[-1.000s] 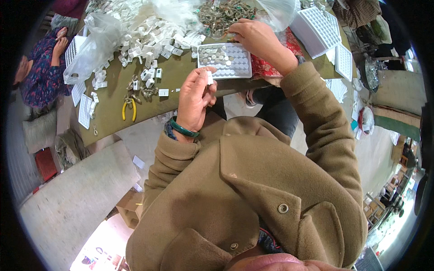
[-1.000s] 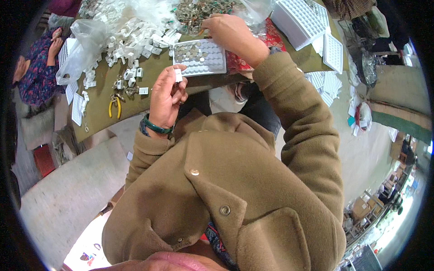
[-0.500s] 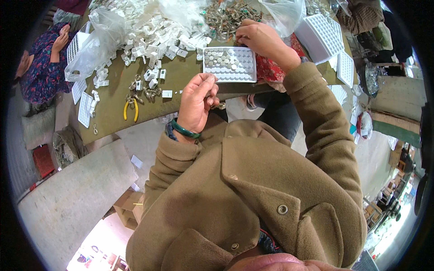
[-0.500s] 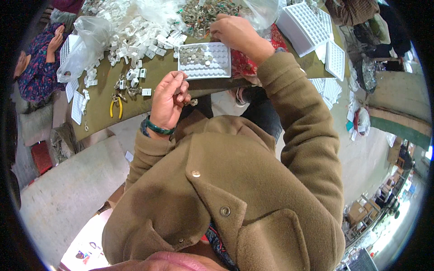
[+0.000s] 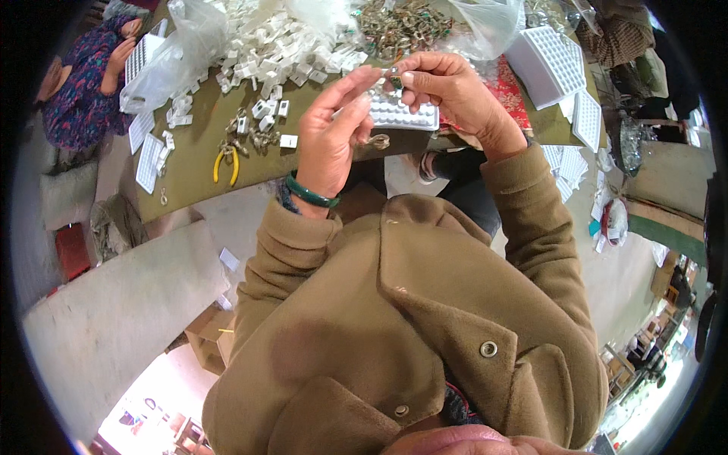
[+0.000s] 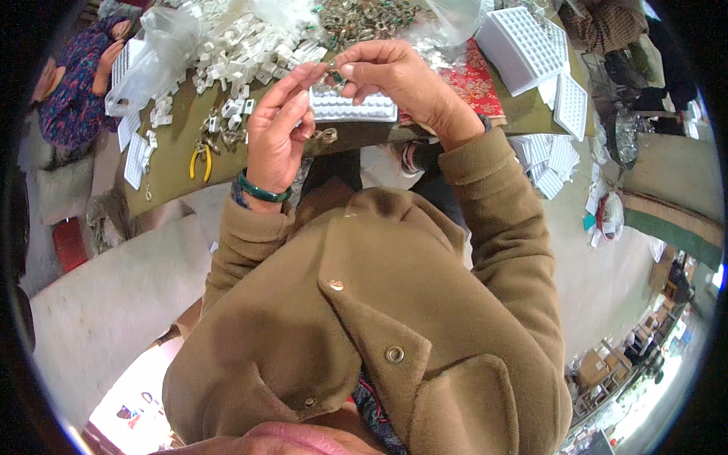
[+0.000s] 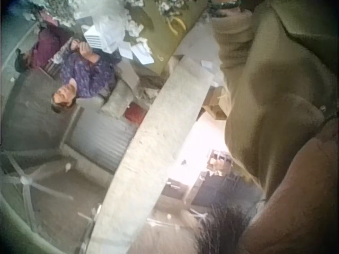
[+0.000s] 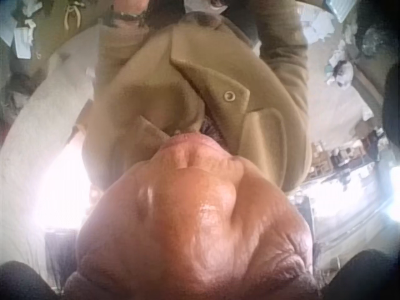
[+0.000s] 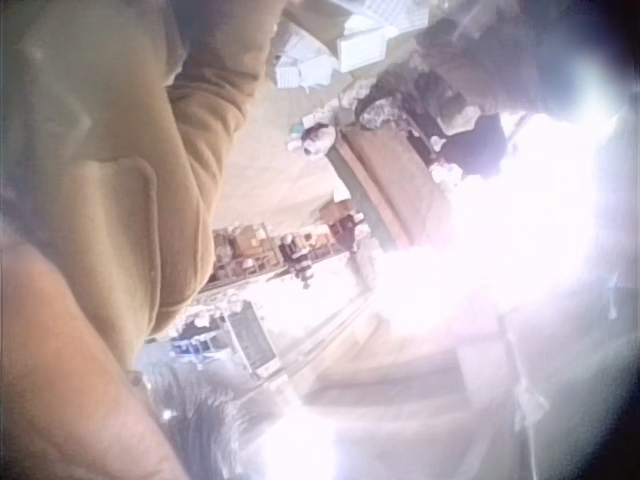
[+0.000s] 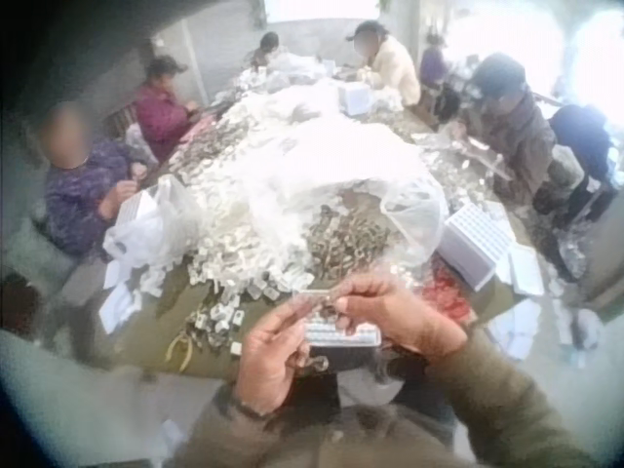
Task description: The person assembles small keychains by hand at a cluttered worktable. They repeatedly pick a small metal ring, attach it to a white plastic tag, and place the finished unit into a white tray. The process is repeated continuously throughout the clip.
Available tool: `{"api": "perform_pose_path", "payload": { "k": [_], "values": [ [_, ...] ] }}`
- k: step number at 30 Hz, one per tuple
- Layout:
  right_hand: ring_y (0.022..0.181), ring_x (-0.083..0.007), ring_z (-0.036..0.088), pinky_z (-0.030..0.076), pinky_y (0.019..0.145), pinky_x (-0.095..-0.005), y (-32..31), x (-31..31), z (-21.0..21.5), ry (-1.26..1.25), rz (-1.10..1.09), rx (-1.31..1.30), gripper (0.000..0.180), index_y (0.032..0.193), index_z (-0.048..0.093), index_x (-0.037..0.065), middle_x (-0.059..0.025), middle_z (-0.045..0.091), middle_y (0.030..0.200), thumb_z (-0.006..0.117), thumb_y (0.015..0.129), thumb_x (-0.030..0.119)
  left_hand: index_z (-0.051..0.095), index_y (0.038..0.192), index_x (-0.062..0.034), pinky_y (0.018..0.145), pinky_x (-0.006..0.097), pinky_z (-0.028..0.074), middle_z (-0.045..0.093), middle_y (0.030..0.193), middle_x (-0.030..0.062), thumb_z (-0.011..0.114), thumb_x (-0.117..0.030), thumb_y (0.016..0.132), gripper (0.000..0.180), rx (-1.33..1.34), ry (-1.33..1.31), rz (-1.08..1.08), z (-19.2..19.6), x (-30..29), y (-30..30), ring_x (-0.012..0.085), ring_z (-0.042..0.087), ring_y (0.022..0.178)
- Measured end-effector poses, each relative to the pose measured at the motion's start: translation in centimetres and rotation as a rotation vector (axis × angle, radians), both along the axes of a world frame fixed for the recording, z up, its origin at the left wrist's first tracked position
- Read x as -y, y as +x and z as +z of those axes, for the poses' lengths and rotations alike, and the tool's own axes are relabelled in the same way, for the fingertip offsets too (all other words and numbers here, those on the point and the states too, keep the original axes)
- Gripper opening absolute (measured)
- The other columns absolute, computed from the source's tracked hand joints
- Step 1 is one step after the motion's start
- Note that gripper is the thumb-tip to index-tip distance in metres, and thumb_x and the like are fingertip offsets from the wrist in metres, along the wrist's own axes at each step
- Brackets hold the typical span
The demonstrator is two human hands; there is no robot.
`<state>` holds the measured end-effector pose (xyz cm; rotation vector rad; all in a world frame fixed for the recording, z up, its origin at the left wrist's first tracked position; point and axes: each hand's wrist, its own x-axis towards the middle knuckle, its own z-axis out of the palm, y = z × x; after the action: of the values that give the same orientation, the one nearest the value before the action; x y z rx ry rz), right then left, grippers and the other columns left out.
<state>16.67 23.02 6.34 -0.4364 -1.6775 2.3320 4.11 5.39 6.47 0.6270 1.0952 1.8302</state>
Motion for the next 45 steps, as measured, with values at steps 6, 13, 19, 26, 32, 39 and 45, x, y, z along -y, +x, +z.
{"api": "perform_pose_path", "payload": {
  "k": [6, 13, 19, 26, 32, 39, 45],
  "values": [
    [0.064, -0.0055, 0.061, 0.049, 0.053, -0.0206, -0.6, 4.1, 0.9, 0.043, -0.101, -0.001, 0.020, 0.106, 0.067, -0.002, -0.0007, 0.066, 0.079, 0.064, 0.092, 0.012, 0.061, 0.116, 0.0004, 0.049, 0.014, 0.036, 0.068, 0.091, 0.0020, 0.066, -0.015, 0.092, 0.029, -0.020, -0.181, 0.002, 0.2, 0.7, 0.3, 0.0010, 0.050, 0.061],
    [0.063, -0.0037, 0.059, 0.044, 0.053, -0.0180, -0.4, 6.1, 0.1, -0.018, -0.155, -0.034, 0.022, 0.107, 0.067, -0.001, 0.0011, 0.066, 0.081, 0.067, 0.091, 0.015, 0.062, 0.090, -0.0083, 0.046, 0.015, 0.030, 0.053, 0.066, -0.0066, 0.065, -0.018, 0.093, 0.011, 0.191, -0.239, -0.013, -0.5, 1.9, 0.7, -0.0005, 0.043, 0.055],
    [0.063, -0.0033, 0.055, 0.041, 0.053, -0.0180, -0.7, 8.4, -1.1, -0.174, -0.314, -0.028, 0.017, 0.101, 0.066, 0.004, 0.0018, 0.064, 0.082, 0.070, 0.089, 0.015, 0.062, 0.094, -0.0060, 0.045, 0.017, 0.029, 0.051, 0.066, -0.0063, 0.064, -0.012, 0.092, 0.007, 0.068, -0.209, 0.118, -0.5, 2.2, 1.8, 0.0002, 0.041, 0.053],
    [0.062, -0.0040, 0.052, 0.040, 0.055, -0.0193, -0.9, 9.6, -1.4, -0.190, -0.299, -0.123, 0.010, 0.095, 0.063, 0.007, 0.0032, 0.062, 0.080, 0.069, 0.088, 0.010, 0.062, 0.093, -0.0014, 0.050, 0.019, 0.039, 0.060, 0.071, -0.0017, 0.063, -0.001, 0.087, 0.006, -0.405, -0.164, 0.293, -0.9, 2.5, 2.1, 0.0029, 0.050, 0.057],
    [0.064, -0.0045, 0.053, 0.041, 0.057, -0.0187, -0.4, 9.4, -1.5, -0.343, -0.195, -0.178, 0.007, 0.094, 0.062, 0.007, 0.0033, 0.062, 0.082, 0.067, 0.090, 0.007, 0.062, 0.094, -0.0021, 0.052, 0.018, 0.037, 0.062, 0.076, -0.0025, 0.062, -0.001, 0.088, 0.005, -0.756, -0.173, 0.390, -0.7, 3.0, 2.8, 0.0013, 0.047, 0.060],
    [0.072, -0.0088, 0.061, 0.050, 0.062, -0.0212, -0.2, 9.8, -1.5, -0.315, -0.245, -0.226, 0.009, 0.099, 0.060, 0.006, -0.0016, 0.064, 0.085, 0.064, 0.092, 0.005, 0.065, 0.095, -0.0057, 0.050, 0.016, 0.033, 0.063, 0.078, -0.0048, 0.066, -0.006, 0.089, 0.006, -0.116, -0.193, 0.186, -0.9, 3.7, 1.7, -0.0008, 0.045, 0.058],
    [0.074, -0.0106, 0.064, 0.054, 0.066, -0.0244, 0.0, 9.6, -1.5, -0.269, -0.232, -0.220, 0.009, 0.100, 0.058, 0.003, -0.0033, 0.064, 0.089, 0.062, 0.092, 0.003, 0.067, 0.102, 0.0002, 0.081, 0.023, 0.048, 0.067, 0.096, 0.0027, 0.067, -0.006, 0.088, 0.015, -0.442, -0.185, 0.064, -0.9, 4.2, 0.4, 0.0094, 0.061, 0.088]
  ]
}}
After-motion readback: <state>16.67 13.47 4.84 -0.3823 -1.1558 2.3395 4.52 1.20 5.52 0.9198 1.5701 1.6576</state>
